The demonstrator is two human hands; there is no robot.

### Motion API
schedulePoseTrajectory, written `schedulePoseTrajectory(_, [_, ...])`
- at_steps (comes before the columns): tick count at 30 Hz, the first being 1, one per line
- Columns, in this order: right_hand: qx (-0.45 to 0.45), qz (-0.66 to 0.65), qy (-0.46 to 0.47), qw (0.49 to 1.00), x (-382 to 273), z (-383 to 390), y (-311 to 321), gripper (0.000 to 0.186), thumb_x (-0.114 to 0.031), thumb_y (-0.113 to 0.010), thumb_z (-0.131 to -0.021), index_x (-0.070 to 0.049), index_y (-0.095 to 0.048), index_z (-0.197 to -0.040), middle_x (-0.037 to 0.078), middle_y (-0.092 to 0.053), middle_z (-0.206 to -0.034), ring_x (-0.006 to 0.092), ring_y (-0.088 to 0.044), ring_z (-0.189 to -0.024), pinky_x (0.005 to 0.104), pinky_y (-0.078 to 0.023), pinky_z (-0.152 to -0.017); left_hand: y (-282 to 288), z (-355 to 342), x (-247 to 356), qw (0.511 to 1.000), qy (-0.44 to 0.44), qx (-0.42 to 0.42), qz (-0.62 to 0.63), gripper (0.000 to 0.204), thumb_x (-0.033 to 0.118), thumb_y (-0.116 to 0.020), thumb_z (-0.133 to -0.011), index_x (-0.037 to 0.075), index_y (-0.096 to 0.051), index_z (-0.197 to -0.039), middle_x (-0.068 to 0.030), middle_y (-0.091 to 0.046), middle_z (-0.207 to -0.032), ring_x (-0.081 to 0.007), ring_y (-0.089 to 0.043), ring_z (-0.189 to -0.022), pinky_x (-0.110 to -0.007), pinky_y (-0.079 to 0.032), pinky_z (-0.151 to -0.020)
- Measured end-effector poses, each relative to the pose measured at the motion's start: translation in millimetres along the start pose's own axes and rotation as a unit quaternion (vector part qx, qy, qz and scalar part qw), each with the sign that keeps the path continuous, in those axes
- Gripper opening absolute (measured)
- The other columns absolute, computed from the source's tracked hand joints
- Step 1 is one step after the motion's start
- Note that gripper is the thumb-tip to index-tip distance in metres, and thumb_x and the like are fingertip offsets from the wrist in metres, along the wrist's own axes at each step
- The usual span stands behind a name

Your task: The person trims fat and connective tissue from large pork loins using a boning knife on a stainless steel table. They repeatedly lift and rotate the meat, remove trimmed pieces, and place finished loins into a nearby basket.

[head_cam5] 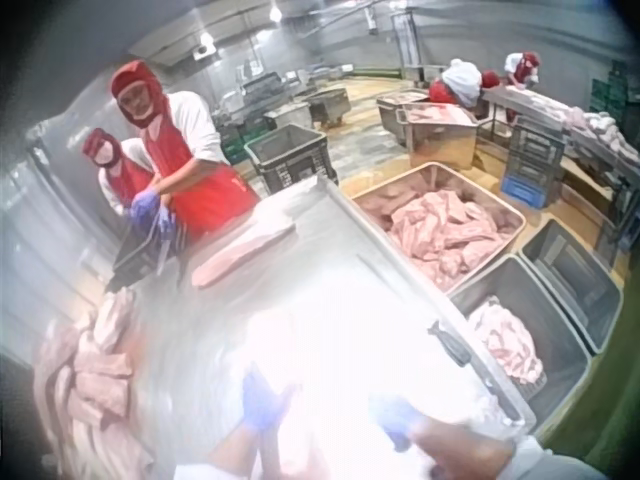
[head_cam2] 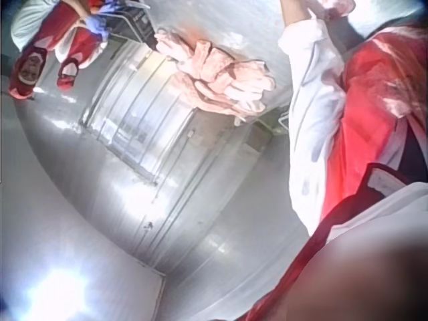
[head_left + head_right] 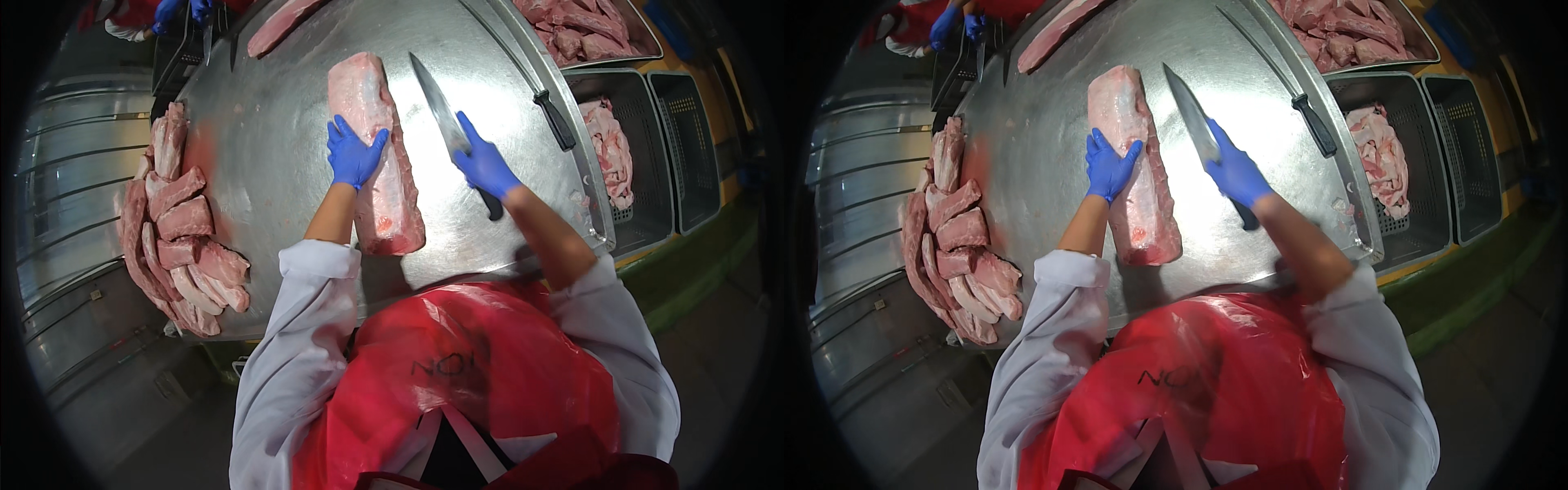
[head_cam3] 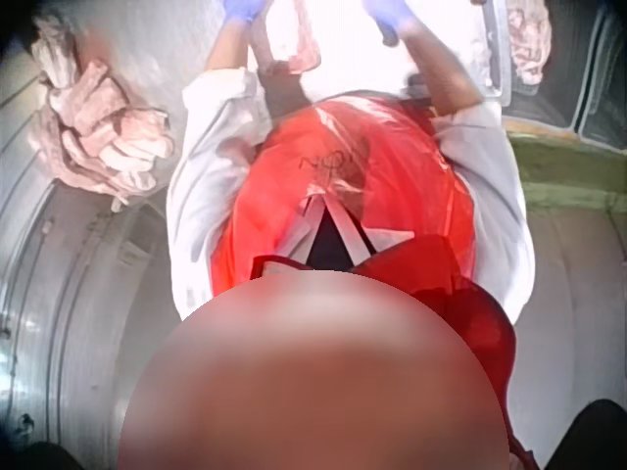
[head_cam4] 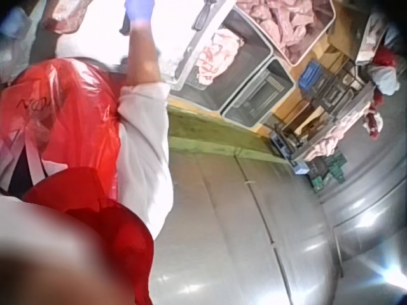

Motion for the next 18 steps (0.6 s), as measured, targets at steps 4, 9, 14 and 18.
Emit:
schedulePoseTrajectory(4, [-0.002,0.021,0.014,1.000,-58.8,-95.7,-31.7,0.083,-0.018,-0.055,-0.091,-0.022,-0.009,-0.160,0.026,-0.063,-0.124,0.0361,-0.070,-0.099,0.0410,-0.058,-0.082,-3.2,-15.3,11.4,0.979,-0.181,0.085,-0.023,0.101,0.048,-0.065,-0.085,-0.007,-0.015,-0.154,-0.0325,-0.012,-0.160,-0.0475,-0.015,-0.149,-0.053,-0.017,-0.120])
schedulePoseTrajectory(9, [0.064,0.108,0.042,0.991,-97.5,-144.6,-42.7,0.085,-0.016,-0.053,-0.088,-0.023,-0.010,-0.161,0.028,-0.067,-0.108,0.0336,-0.069,-0.087,0.0418,-0.056,-0.079,0.5,-16.5,20.1,0.964,-0.255,0.063,0.038,0.097,0.040,-0.065,-0.085,-0.006,-0.017,-0.154,-0.0326,-0.011,-0.161,-0.0484,-0.013,-0.149,-0.053,-0.016,-0.121])
schedulePoseTrajectory(14, [0.038,0.196,0.039,0.979,-71.5,-124.6,-68.3,0.086,-0.015,-0.051,-0.087,-0.021,-0.006,-0.161,0.030,-0.061,-0.118,0.0370,-0.066,-0.098,0.0457,-0.052,-0.088,0.9,-17.4,14.1,0.966,-0.246,0.059,0.048,0.098,0.039,-0.067,-0.082,-0.005,-0.018,-0.154,-0.0327,-0.010,-0.161,-0.0487,-0.013,-0.149,-0.053,-0.015,-0.121])
schedulePoseTrajectory(18, [0.020,0.149,0.016,0.989,-89.5,-166.9,-48.9,0.083,-0.015,-0.049,-0.088,-0.018,-0.009,-0.160,0.030,-0.063,-0.123,0.0408,-0.066,-0.109,0.0494,-0.053,-0.093,1.8,-16.8,28.6,0.963,-0.267,0.024,0.039,0.100,0.039,-0.068,-0.080,-0.003,-0.018,-0.156,-0.0325,-0.009,-0.161,-0.0494,-0.011,-0.149,-0.055,-0.014,-0.121])
Point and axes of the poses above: each hand's wrist, its own z-axis away from the middle knuckle, its own y-axis out of the back of the hand, x = y × z, the point moved 10 cm from there along -z, towards the middle knuckle
